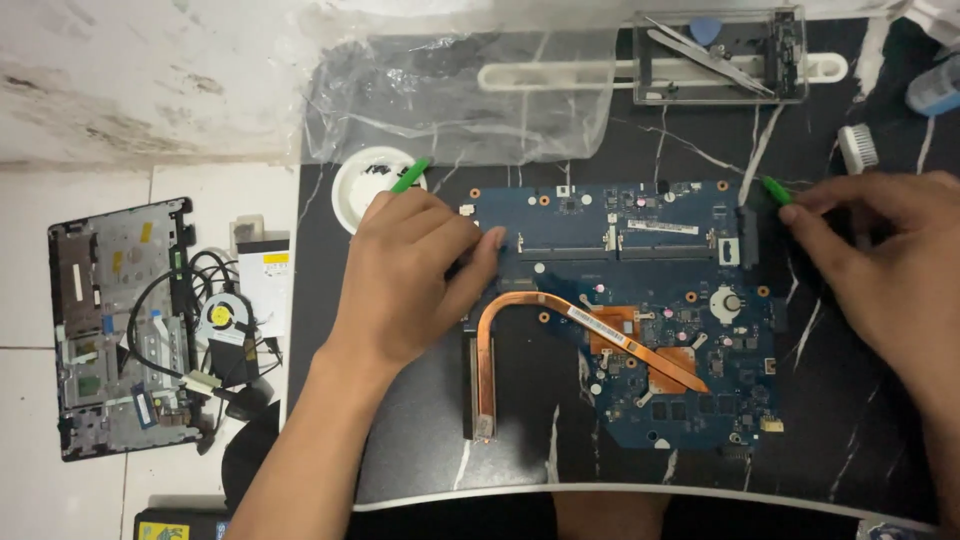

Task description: Screwing a copper heatsink onto a laptop motherboard using a precision screwdriver.

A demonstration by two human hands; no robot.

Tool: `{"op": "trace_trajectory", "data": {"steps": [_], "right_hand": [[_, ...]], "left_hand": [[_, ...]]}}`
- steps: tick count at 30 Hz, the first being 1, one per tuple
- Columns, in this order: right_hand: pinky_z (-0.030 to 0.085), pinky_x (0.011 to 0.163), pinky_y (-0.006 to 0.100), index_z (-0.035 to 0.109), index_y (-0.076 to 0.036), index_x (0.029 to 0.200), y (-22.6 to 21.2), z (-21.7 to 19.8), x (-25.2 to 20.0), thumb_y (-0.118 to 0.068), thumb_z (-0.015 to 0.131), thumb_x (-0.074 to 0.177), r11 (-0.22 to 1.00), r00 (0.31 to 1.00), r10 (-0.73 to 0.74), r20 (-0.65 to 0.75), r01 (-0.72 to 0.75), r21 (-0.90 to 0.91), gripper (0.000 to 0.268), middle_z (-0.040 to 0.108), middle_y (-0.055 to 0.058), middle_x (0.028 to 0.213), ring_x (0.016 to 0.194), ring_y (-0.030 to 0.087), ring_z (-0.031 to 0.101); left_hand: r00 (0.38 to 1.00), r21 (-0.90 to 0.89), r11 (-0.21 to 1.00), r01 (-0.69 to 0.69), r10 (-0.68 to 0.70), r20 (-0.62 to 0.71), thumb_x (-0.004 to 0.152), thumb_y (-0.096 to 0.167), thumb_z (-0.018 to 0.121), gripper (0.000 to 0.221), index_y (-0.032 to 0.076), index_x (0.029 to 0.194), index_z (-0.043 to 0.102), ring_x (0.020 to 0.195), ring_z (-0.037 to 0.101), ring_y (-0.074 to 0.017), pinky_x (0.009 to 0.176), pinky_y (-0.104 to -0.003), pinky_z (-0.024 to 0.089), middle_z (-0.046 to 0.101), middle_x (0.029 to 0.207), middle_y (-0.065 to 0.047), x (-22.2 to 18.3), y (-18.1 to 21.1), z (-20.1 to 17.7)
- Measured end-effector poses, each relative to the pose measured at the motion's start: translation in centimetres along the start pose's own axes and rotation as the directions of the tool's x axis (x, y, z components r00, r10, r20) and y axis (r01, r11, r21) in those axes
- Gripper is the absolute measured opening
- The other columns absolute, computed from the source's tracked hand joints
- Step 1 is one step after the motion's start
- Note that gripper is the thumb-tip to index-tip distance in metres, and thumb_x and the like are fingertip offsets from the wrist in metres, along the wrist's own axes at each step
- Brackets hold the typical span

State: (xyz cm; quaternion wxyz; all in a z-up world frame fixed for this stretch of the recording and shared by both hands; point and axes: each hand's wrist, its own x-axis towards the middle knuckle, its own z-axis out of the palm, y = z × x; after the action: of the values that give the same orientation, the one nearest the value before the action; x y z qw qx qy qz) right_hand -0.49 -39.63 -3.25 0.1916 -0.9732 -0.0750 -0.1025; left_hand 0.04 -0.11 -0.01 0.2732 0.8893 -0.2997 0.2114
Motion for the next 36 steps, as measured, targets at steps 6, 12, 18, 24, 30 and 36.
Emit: {"op": "trace_trajectory", "data": {"steps": [6, 12, 18, 24, 30, 36], "right_hand": [[0.038, 0.066, 0.032, 0.071, 0.0, 0.117, 3.4, -0.1, -0.6, -0.012, 0.073, 0.129, 0.968, 0.987, 0.129, 0.1, -0.147, 0.201, 0.017, 0.058, 0.011, 0.089, 0.073, 0.018, 0.053], [0.054, 0.076, 0.039, 0.075, -0.004, 0.104, -2.8, -2.6, -0.8, -0.007, 0.078, 0.086, 0.798, 0.817, -0.566, 0.111, 0.508, 0.324, 0.018, 0.071, 0.014, 0.1, 0.085, 0.027, 0.067], [0.072, 0.096, 0.047, 0.06, -0.008, 0.076, -5.5, -2.1, -3.5, -0.027, 0.046, 0.095, 0.666, 0.839, -0.535, 0.097, 0.348, 0.66, 0.029, 0.052, 0.009, 0.077, 0.065, 0.017, 0.057], [0.058, 0.111, 0.066, 0.065, -0.008, 0.083, -6.7, -1.7, -3.5, -0.043, 0.038, 0.106, 0.54, 0.565, -0.801, 0.197, 0.54, 0.645, 0.051, 0.05, 0.008, 0.075, 0.06, 0.023, 0.057], [0.054, 0.113, 0.071, 0.063, -0.004, 0.087, -8.4, -0.6, -2.5, -0.037, 0.04, 0.108, 0.474, 0.474, -0.861, 0.182, 0.62, 0.626, 0.046, 0.044, 0.011, 0.075, 0.06, 0.028, 0.055], [0.057, 0.111, 0.07, 0.066, -0.004, 0.092, -8.0, -0.2, -3.0, -0.043, 0.041, 0.107, 0.517, 0.507, -0.841, 0.188, 0.651, 0.556, 0.049, 0.052, 0.015, 0.078, 0.07, 0.032, 0.064]], "left_hand": [[1.0, -0.065, 0.998, -0.015, 0.016, 0.022, 0.1, 0.009, 0.073, 0.025, 0.006, 0.08, 0.058, 0.075, 0.055, -0.0265, 0.071, -0.04, 0.038, 0.056, 0.071, -0.005, 0.4, 0.4, -0.2], [0.995, -0.11, 0.991, -0.072, 0.079, 0.062, 0.101, 0.009, 0.069, 0.014, 0.006, 0.088, 0.063, 0.08, 0.057, -0.0277, 0.074, -0.041, 0.039, 0.061, 0.075, -0.004, 0.5, 0.4, -0.2], [0.993, -0.126, 0.99, -0.068, 0.079, 0.09, 0.102, 0.007, 0.068, 0.014, 0.005, 0.089, 0.064, 0.081, 0.056, -0.03, 0.076, -0.043, 0.041, 0.063, 0.076, -0.005, 0.4, 0.3, -0.1], [0.993, -0.11, 0.99, -0.083, 0.092, 0.08, 0.103, 0.008, 0.07, 0.018, 0.005, 0.086, 0.063, 0.08, 0.056, -0.0296, 0.072, -0.043, 0.039, 0.066, 0.078, -0.004, 0.3, 0.2, 0.0], [0.993, -0.117, 0.989, -0.088, 0.097, 0.073, 0.103, 0.007, 0.068, 0.016, 0.004, 0.088, 0.063, 0.082, 0.057, -0.0311, 0.071, -0.044, 0.038, 0.068, 0.081, -0.005, 0.3, 0.2, 0.1], [0.991, -0.113, 0.988, -0.103, 0.111, 0.07, 0.102, 0.006, 0.07, 0.018, 0.004, 0.086, 0.063, 0.081, 0.058, -0.0304, 0.067, -0.042, 0.037, 0.068, 0.08, -0.004, 0.4, 0.2, 0.0]]}}
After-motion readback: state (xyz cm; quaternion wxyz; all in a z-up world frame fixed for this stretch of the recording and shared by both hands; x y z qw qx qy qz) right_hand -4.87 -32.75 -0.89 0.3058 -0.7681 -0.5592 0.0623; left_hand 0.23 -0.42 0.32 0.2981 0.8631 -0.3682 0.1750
